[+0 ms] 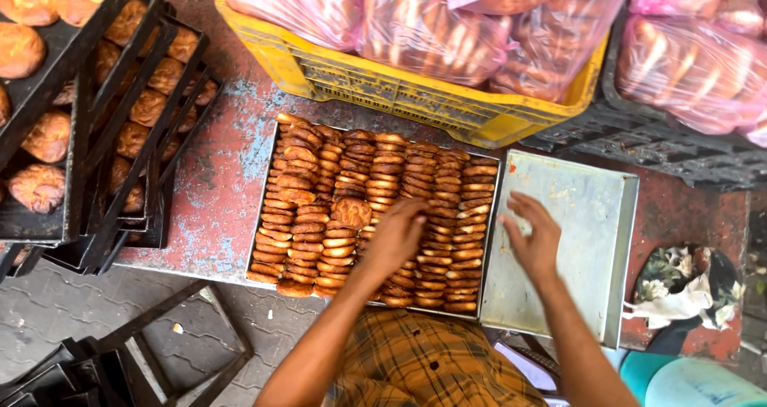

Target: The person organizes baked goods into trays by hand, moving them from one tray to another and stacking them in rows.

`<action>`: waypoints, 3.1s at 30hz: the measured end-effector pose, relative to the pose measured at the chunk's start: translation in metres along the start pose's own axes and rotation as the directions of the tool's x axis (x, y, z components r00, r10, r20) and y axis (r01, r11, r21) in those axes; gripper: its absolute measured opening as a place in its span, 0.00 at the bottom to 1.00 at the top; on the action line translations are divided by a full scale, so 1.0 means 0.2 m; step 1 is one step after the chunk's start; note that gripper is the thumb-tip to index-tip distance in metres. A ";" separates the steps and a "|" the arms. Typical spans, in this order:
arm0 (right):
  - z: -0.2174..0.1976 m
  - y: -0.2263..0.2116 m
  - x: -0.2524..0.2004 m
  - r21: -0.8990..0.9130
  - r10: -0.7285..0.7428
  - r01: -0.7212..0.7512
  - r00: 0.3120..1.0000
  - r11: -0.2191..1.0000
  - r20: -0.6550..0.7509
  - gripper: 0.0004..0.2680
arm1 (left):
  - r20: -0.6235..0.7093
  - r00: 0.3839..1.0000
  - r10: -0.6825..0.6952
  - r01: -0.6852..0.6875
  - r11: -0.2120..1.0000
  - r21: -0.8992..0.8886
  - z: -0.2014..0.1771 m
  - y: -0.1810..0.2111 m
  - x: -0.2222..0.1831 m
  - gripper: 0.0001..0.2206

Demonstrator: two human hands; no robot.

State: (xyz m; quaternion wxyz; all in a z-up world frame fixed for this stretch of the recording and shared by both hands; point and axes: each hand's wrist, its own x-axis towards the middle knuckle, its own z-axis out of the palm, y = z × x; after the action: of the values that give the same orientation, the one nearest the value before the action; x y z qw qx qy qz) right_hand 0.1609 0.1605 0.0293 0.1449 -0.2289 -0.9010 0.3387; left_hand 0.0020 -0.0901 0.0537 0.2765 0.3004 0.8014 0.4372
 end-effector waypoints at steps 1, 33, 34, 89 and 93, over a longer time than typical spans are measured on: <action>0.02 0.01 -0.09 -0.018 -0.068 0.067 0.996 0.998 -0.060 0.07 | -0.004 0.996 -0.086 0.085 0.996 -0.032 -0.04 -0.01 -0.07 0.13; 1.23 -2.66 1.24 0.142 -0.588 0.572 0.801 0.808 0.111 0.10 | -0.685 0.728 -0.027 0.183 0.971 0.156 -2.53 -0.42 -1.41 0.15; 1.31 -2.72 1.32 0.124 -0.538 0.525 0.836 0.842 0.108 0.10 | -0.686 0.724 0.073 0.203 0.928 0.313 -2.59 -0.45 -1.40 0.15; 0.64 -1.74 0.01 0.778 0.245 -0.216 0.966 0.590 0.083 0.18 | -0.547 0.718 0.430 -0.279 0.898 0.339 -2.53 -0.21 -0.93 0.10; 0.37 -1.33 -0.38 0.743 0.309 -0.152 0.948 0.652 -0.078 0.16 | -0.126 0.880 0.458 -0.458 0.888 0.037 -1.65 -0.02 -0.78 0.15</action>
State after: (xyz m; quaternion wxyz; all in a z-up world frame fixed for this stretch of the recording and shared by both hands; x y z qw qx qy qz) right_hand 0.1115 -0.0955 0.1475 0.2680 -0.2978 -0.6360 0.6595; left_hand -0.1284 -0.3805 0.2313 0.1113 0.4528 0.7255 0.5062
